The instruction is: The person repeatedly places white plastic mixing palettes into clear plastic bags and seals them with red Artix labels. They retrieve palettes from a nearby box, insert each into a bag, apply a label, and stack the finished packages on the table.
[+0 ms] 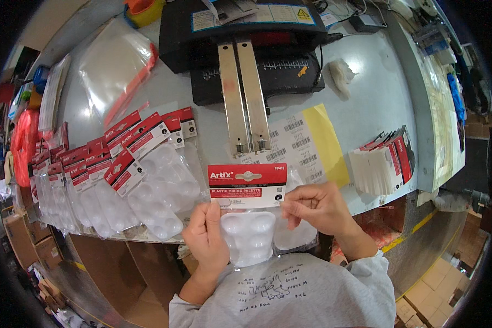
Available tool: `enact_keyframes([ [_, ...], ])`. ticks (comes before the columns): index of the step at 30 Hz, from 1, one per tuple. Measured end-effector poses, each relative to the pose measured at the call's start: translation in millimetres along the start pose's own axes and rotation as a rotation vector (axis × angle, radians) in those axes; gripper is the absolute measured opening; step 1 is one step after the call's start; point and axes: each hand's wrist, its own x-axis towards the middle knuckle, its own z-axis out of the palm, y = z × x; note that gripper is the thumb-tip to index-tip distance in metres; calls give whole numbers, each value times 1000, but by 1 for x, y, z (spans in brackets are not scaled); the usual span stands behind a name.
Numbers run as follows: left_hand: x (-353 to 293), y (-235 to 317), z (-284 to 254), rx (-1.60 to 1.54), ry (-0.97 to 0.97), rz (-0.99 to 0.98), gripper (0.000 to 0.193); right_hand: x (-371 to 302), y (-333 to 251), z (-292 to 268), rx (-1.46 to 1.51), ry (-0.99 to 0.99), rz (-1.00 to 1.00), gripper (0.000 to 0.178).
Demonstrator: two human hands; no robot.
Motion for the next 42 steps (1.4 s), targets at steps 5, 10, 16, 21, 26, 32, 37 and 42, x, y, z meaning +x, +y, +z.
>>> enact_keyframes([
  [5, 19, 1, 6, 299, -143, -169, 26, 21, 0, -4, 15, -19, 158, 21],
  [10, 60, -17, 28, 148, -94, -76, 26, 64, 8, -8, 162, 138, -30, 16],
  [16, 68, -28, 36, -21, -96, -152, 27, 73, 10, -7, 183, 183, -62, 15],
  [21, 65, -24, 37, -21, -64, -155, 28, 70, 11, -6, 143, 170, -175, 14],
  [26, 65, -30, 41, 42, -35, -87, 27, 76, 19, -10, 172, 168, -132, 14],
  [32, 73, -32, -1, 320, -43, 84, 23, 32, -13, -20, -773, 708, -598, 27],
  [37, 86, -1, -101, 679, 370, 274, 19, -52, -26, -140, -1270, 1199, -320, 83],
  [42, 24, -2, -77, 762, 110, 143, 36, -64, 21, -192, -798, 952, -292, 74],
])
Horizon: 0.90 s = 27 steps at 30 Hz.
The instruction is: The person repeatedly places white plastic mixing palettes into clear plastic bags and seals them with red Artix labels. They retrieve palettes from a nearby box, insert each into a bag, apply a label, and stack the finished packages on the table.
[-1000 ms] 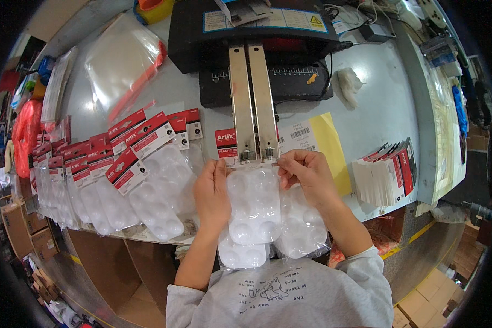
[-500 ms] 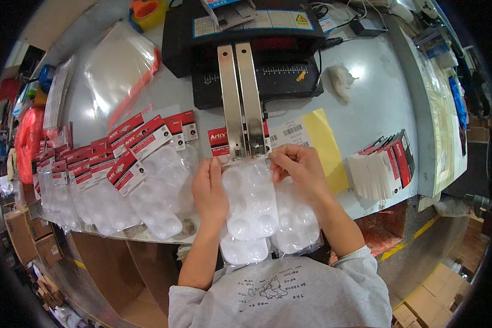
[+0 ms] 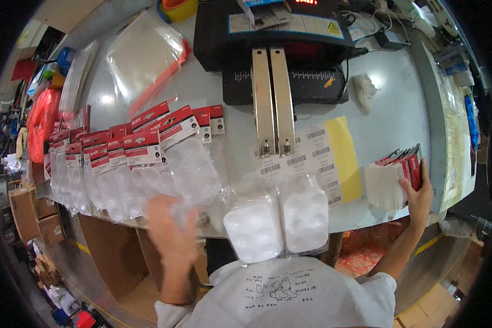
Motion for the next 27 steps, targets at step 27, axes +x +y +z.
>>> enact_keyframes([
  [27, -25, 65, 41, -871, -476, -5, 13, -40, -196, 101, 251, -828, -512, 21],
])
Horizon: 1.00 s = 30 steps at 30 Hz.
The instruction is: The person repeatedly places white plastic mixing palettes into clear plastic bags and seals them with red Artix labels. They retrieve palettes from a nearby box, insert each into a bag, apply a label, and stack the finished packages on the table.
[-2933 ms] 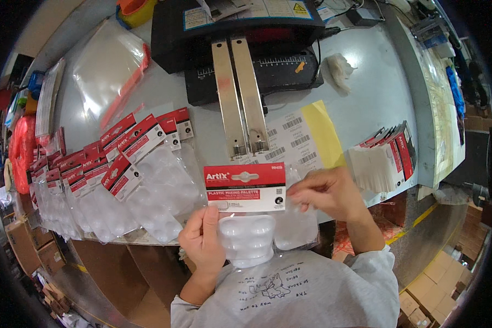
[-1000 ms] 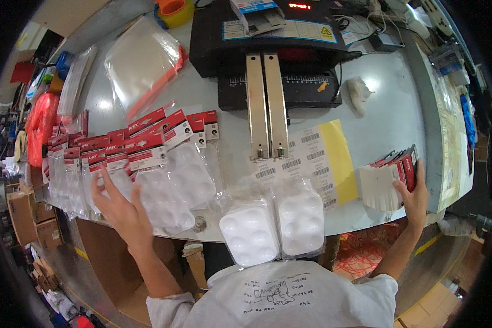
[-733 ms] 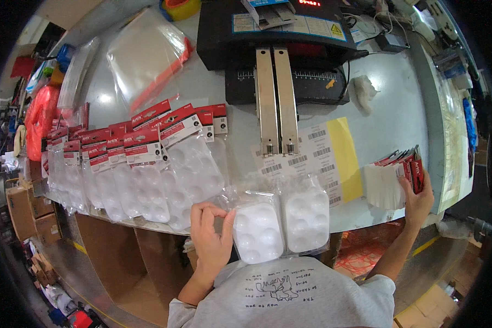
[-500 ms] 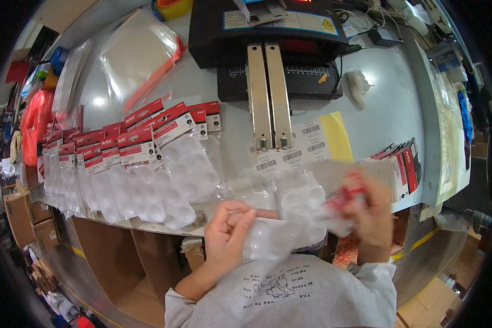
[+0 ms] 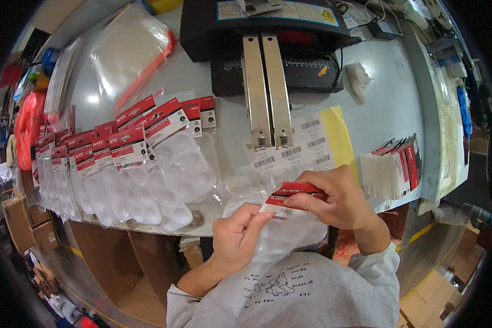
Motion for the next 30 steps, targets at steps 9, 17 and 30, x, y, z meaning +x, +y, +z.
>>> enact_keyframes([
  [9, 4, -17, -4, -75, 339, -9, 19, -18, 26, 3, 530, 119, 409, 22],
  [17, 3, -16, 0, 28, 286, -68, 24, -28, 34, 19, 822, 23, 509, 16],
  [30, 77, -46, 7, 176, 299, -82, 31, 31, 72, 32, 968, 306, 462, 16],
])
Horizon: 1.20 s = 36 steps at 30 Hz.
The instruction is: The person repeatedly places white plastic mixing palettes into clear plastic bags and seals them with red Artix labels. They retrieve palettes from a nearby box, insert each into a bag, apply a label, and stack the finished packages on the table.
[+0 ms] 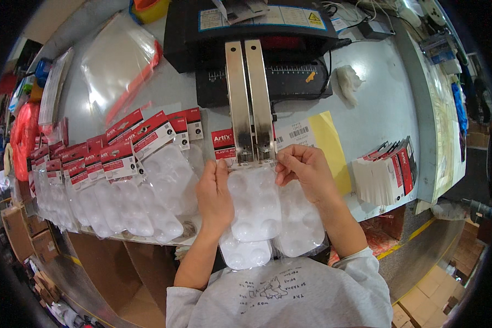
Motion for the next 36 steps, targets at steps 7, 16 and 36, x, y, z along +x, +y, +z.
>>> enact_keyframes([
  [7, 2, -6, -44, 312, -13, 104, 21, -43, -36, -10, -665, 363, -409, 21],
  [16, -61, 15, -131, 851, 315, 26, 25, -112, -47, -189, -1072, 655, -472, 80],
  [36, -73, 24, -54, -691, -307, -202, 19, -105, -77, -172, -1091, 873, -282, 38],
])
